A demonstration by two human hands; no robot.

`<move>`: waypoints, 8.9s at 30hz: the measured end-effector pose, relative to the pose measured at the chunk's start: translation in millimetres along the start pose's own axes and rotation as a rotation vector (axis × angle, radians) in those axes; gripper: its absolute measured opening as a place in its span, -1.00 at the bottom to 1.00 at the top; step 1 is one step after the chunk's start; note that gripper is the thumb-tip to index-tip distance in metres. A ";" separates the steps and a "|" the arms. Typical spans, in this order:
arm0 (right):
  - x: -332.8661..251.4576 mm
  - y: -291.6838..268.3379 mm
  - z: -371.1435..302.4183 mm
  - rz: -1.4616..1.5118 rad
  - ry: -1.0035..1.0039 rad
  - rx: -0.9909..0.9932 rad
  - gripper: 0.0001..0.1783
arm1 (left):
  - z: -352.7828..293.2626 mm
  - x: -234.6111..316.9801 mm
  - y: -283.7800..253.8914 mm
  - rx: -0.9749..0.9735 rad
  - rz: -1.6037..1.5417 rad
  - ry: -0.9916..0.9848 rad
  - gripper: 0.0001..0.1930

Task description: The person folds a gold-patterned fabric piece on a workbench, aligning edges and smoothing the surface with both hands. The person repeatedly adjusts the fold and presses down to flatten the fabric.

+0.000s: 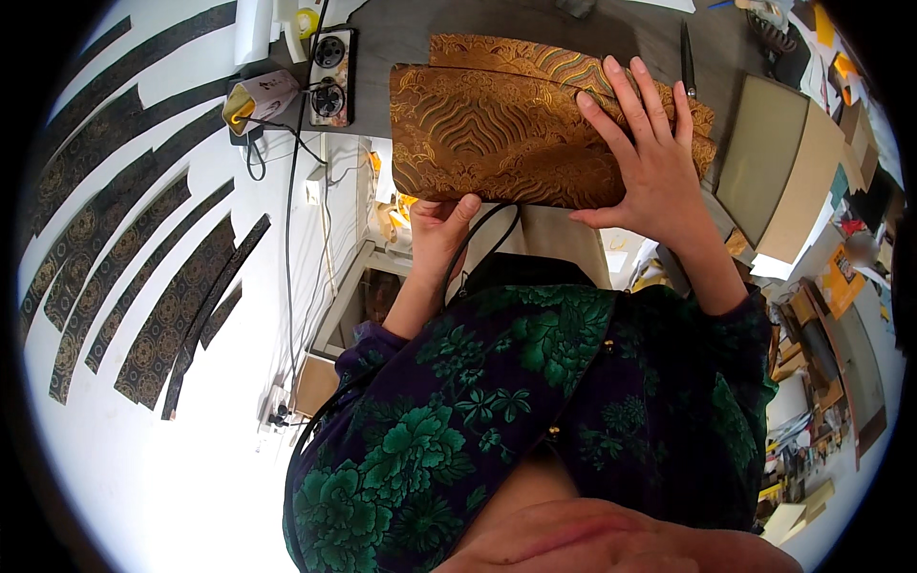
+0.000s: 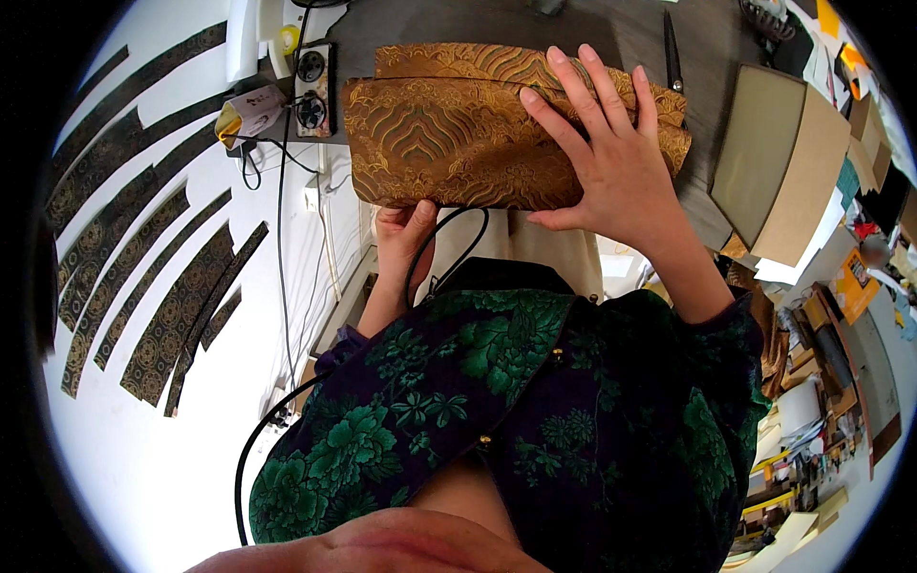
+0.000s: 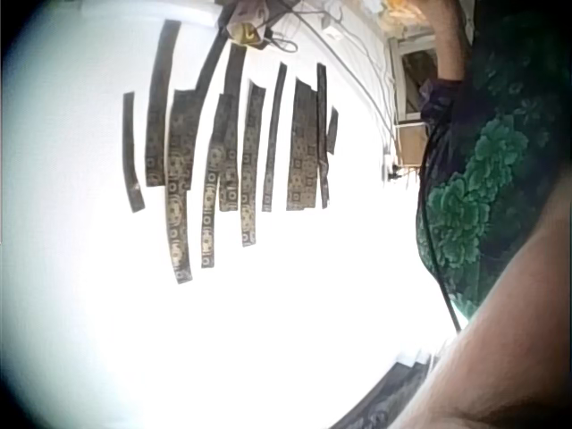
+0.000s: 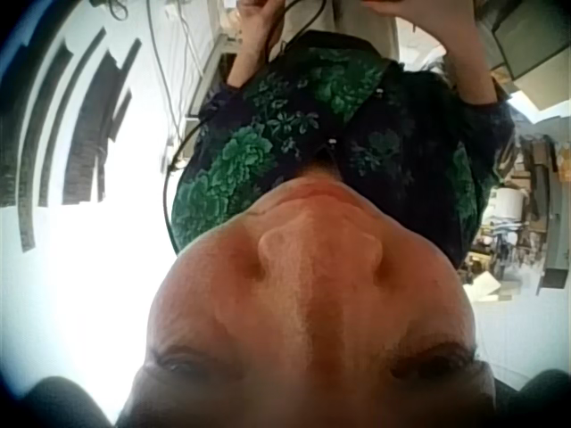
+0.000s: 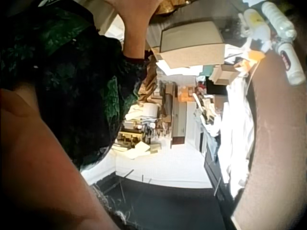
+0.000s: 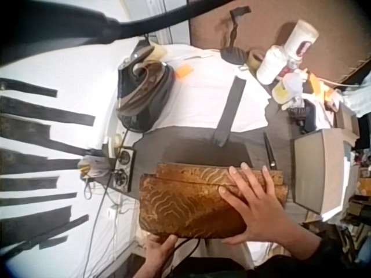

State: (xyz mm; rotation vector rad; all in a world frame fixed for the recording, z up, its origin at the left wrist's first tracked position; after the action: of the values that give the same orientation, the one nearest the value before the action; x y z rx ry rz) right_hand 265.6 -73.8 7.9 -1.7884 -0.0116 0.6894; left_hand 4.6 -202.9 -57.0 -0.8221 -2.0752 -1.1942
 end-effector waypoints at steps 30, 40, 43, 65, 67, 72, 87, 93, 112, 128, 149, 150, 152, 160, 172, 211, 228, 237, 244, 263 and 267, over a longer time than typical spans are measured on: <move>-2.7 -2.1 0.9 -0.017 0.005 -0.007 0.39 | -2.1 8.7 -43.4 0.047 0.356 0.271 -0.21; -2.2 -1.2 0.3 -0.015 0.007 0.003 0.35 | 86.0 111.1 107.2 -0.683 1.342 1.043 -0.58; -1.7 -2.2 0.8 -0.025 0.003 -0.002 0.34 | 111.5 80.4 118.5 -0.833 1.491 0.997 -0.53; 2.3 -4.5 -5.7 0.041 -0.020 0.063 0.38 | 107.3 69.2 103.6 -1.263 1.792 0.895 0.33; 2.6 -4.4 -9.2 0.014 -0.017 0.057 0.35 | 106.7 68.6 104.1 -1.269 1.802 0.892 0.34; 5.0 1.6 -32.6 0.025 0.108 0.143 0.24 | 104.5 68.1 104.1 -1.254 1.818 0.886 0.33; 11.4 8.7 -42.8 0.004 0.210 0.334 0.03 | 102.3 53.9 105.6 -1.177 1.764 0.966 0.22; 63.0 45.3 -70.2 0.979 0.941 0.651 -0.54 | 99.2 55.2 108.3 -1.161 1.757 0.948 0.23; 71.4 53.1 -59.0 1.593 0.628 0.636 -0.82 | 98.2 57.1 111.0 -1.180 1.759 0.943 0.35; 72.2 49.2 -61.9 1.696 0.564 0.552 -0.82 | 97.9 57.6 110.5 -1.180 1.782 0.926 0.33; 16.3 11.4 -69.9 0.209 0.468 0.882 -0.77 | 98.3 56.2 110.5 -1.169 1.764 0.944 0.37; 5.0 6.8 -63.3 0.160 0.350 0.793 -0.72 | 98.9 56.2 110.8 -1.169 1.760 0.944 0.37; -13.7 9.8 -47.8 0.110 0.193 0.641 -0.64 | 98.8 55.7 109.9 -1.171 1.756 0.947 0.37; -27.8 32.5 -21.6 0.113 0.153 0.445 -0.52 | 98.6 56.5 111.7 -1.187 1.756 0.939 0.31; -2.3 15.7 -21.3 0.182 0.286 0.616 -0.59 | 99.1 56.0 109.0 -1.183 1.710 0.953 0.29; 78.8 44.4 -51.1 1.345 0.743 0.796 -0.76 | 97.1 55.5 113.4 -1.184 1.747 0.940 0.34; 39.9 7.0 15.7 0.259 0.322 0.540 -0.75 | 96.5 48.5 110.7 -1.066 1.661 1.044 -0.26; 44.8 3.6 18.0 0.301 0.323 0.480 -0.77 | 87.2 36.9 116.8 -0.861 1.474 1.102 -0.52; 43.6 -4.2 25.5 0.295 0.364 0.422 -0.76 | 84.3 34.8 122.3 -0.925 1.477 1.134 -0.58; 40.1 2.3 24.9 0.153 0.255 0.421 -0.48 | 92.6 26.2 131.2 -0.825 1.612 1.135 -0.65; 42.3 2.0 27.8 0.162 0.266 0.414 -0.49 | 93.2 26.1 133.0 -0.819 1.637 1.130 -0.70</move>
State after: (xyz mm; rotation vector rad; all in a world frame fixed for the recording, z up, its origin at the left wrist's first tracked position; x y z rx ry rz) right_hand 287.2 -35.5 -17.2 -1.4750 0.4295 0.5172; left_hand 70.8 -60.8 -7.3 -1.2543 0.2788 -0.9305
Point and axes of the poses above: each hand's wrist, its own z-axis towards the middle knuckle, its own y-axis out of the palm, x = y × z, the point moved 2 cm from there along z, towards the middle knuckle, and after that the axes turned 11 degrees about y, right-handed, at the moved point
